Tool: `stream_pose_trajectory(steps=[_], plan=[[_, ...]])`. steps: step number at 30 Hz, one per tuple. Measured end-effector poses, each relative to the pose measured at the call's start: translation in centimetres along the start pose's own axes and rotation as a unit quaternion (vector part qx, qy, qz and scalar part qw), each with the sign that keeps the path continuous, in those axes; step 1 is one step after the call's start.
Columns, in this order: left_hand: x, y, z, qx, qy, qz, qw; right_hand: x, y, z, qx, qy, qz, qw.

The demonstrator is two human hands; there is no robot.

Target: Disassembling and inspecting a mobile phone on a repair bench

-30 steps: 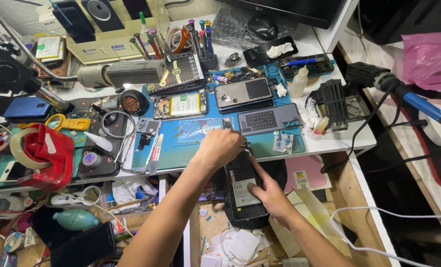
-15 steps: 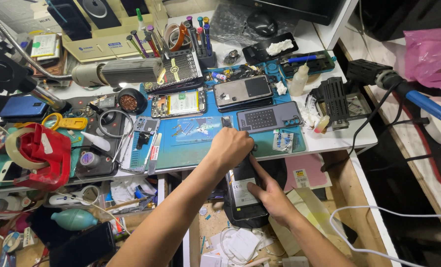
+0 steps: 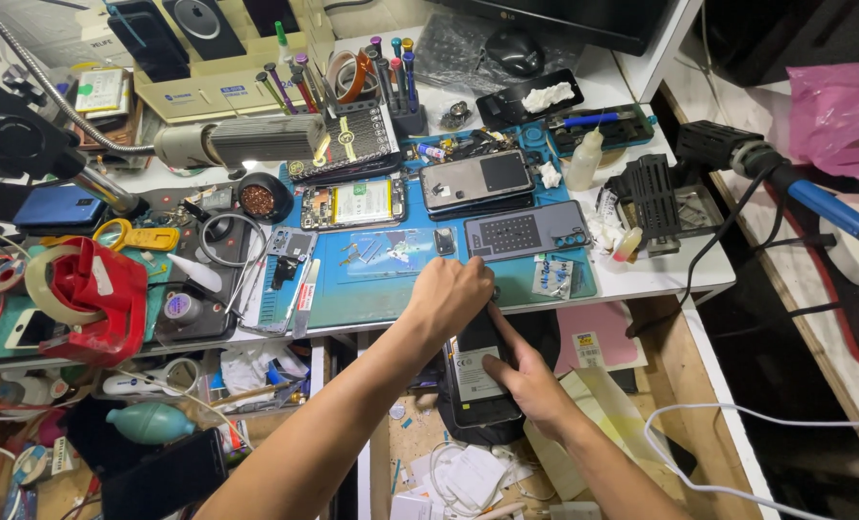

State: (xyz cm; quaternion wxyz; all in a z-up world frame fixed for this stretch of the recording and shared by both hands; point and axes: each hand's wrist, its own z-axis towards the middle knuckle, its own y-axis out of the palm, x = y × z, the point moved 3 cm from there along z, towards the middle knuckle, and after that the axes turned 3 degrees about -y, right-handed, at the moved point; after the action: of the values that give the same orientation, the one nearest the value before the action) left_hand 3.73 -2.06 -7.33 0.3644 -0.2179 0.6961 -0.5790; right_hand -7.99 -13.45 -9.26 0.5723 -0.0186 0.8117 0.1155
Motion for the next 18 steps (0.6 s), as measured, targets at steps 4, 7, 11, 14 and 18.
stream_pose_trajectory(steps=[4, 7, 11, 14, 18], plan=[[-0.4, 0.1, -0.2, -0.005, -0.022, -0.025, 0.999, 0.0, 0.0, 0.1, -0.002, -0.003, 0.010, 1.000], [-1.1, 0.3, 0.3, 0.005, -0.054, -0.051, 0.997, 0.2, 0.0, 0.0, 0.002, 0.042, 0.040, 0.998], [-2.9, 0.0, 2.5, 0.046, -0.100, -0.098, 0.989, 0.7, 0.0, 0.2, -0.014, 0.011, 0.076, 0.997], [-3.8, 0.5, 4.9, 0.071, -0.132, -0.125, 0.981, 0.8, -0.1, 0.4, -0.014, 0.000, 0.050, 0.999], [-3.8, 2.1, 7.4, 0.060, -0.156, -0.152, 0.974, 0.2, -0.1, 0.1, -0.006, -0.003, 0.008, 1.000]])
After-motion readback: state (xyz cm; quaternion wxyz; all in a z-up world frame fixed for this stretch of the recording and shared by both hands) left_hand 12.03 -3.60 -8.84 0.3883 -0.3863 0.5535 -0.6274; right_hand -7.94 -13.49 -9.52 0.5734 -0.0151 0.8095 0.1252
